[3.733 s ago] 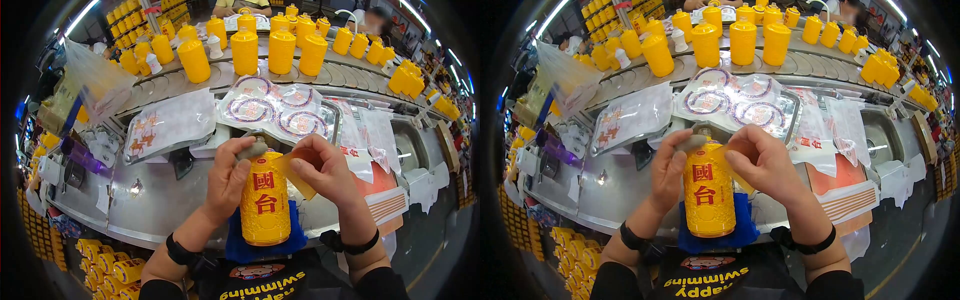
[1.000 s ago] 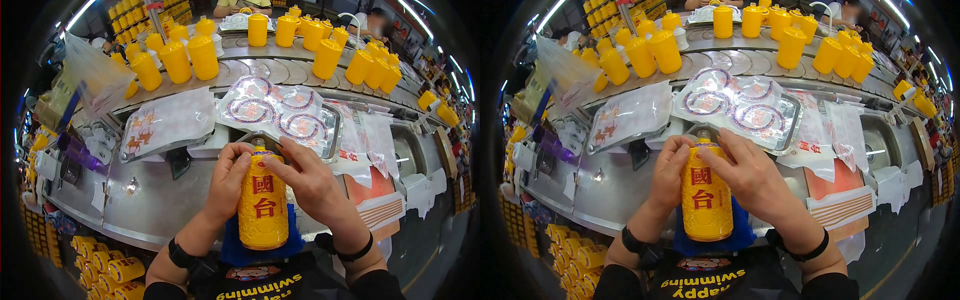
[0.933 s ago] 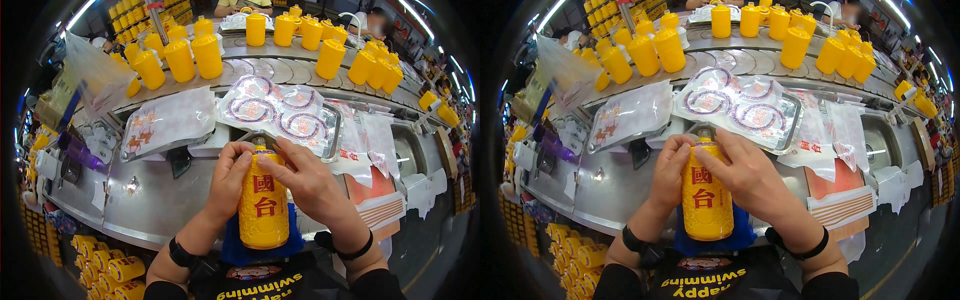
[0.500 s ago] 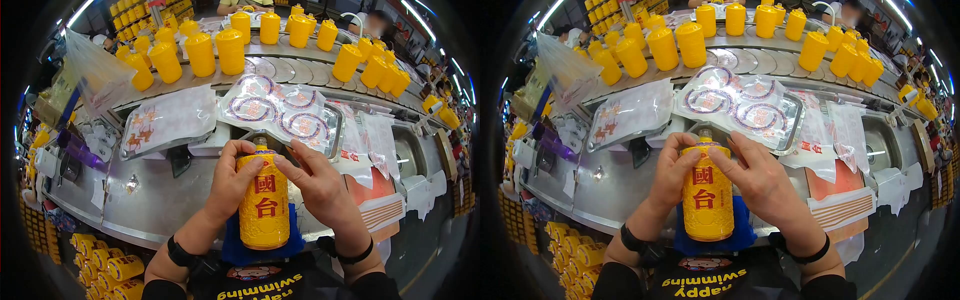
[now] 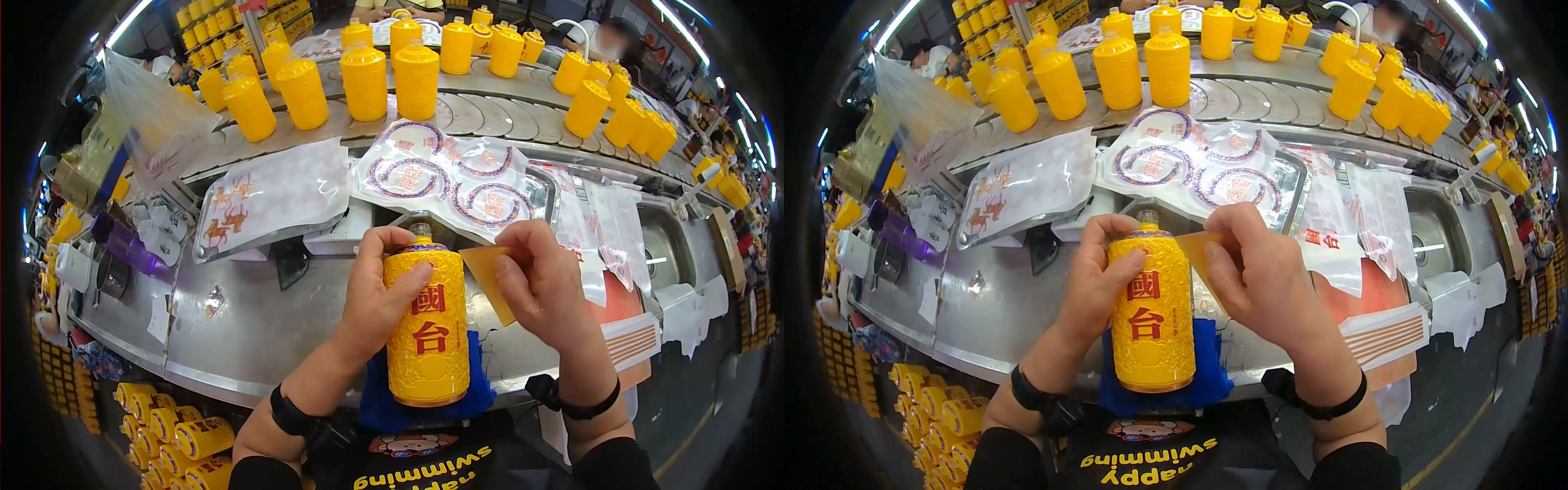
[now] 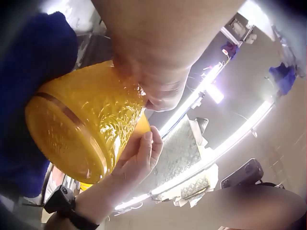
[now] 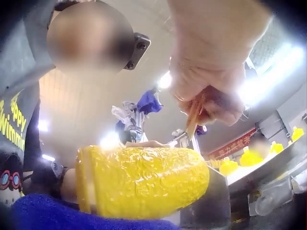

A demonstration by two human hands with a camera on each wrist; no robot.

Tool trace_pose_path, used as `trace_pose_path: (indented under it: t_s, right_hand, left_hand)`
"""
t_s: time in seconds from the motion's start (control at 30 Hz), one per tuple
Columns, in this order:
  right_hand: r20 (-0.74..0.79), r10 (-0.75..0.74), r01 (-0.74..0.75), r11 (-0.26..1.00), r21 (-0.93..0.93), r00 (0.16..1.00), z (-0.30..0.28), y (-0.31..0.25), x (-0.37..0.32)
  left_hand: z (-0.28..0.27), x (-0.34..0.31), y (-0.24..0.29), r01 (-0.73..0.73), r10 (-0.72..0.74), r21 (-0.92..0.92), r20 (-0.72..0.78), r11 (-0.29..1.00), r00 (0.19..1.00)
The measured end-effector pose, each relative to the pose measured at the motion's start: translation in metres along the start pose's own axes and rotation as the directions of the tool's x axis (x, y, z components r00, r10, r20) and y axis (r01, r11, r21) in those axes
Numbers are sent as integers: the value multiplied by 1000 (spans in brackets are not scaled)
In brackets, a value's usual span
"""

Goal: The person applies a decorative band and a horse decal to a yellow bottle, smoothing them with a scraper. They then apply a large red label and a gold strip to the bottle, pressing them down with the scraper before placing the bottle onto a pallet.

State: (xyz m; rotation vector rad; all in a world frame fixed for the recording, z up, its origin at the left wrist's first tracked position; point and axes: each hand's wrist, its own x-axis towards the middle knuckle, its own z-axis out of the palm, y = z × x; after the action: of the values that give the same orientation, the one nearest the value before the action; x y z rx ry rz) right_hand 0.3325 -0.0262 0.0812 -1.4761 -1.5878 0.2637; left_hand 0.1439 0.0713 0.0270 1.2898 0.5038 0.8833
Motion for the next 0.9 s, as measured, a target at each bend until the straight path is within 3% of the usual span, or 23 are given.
trace_pose_path:
  t_s: [0.27, 0.3, 0.4, 0.53, 0.63, 0.73, 0.77, 0.9]
  right_hand:
    - [184, -30, 9, 994, 112, 982, 7, -11, 41]
    - [158, -111, 95, 990, 103, 981, 12, -3, 46]
    - [189, -39, 33, 999, 35, 981, 9, 0, 55]
    - [194, 37, -77, 977, 198, 980, 3, 2, 44]
    - [103, 50, -61, 992, 112, 993, 0, -4, 29]
    - [-69, -283, 261, 937, -233, 957, 10, 3, 15]
    - [42, -273, 275, 931, -241, 961, 7, -1, 10]
    - [224, -324, 382, 871, -309, 919, 17, 2, -1]
  left_hand:
    - [-2, 1, -3, -27, 27, 115, 0, 993, 1000]
    - [-2, 1, -3, -29, 30, 121, -2, 992, 1000]
    - [-2, 2, -2, -32, 35, 189, -13, 981, 999]
    - [-2, 3, 7, 57, -57, -17, 17, 998, 998]
    - [-1, 5, 8, 75, -74, -61, 18, 995, 997]
    - [-2, 6, 3, 78, -77, -119, 10, 990, 997]
    - [-2, 6, 2, 76, -76, -162, 10, 984, 997]
    - [-1, 4, 3, 72, -68, -200, 27, 977, 997]
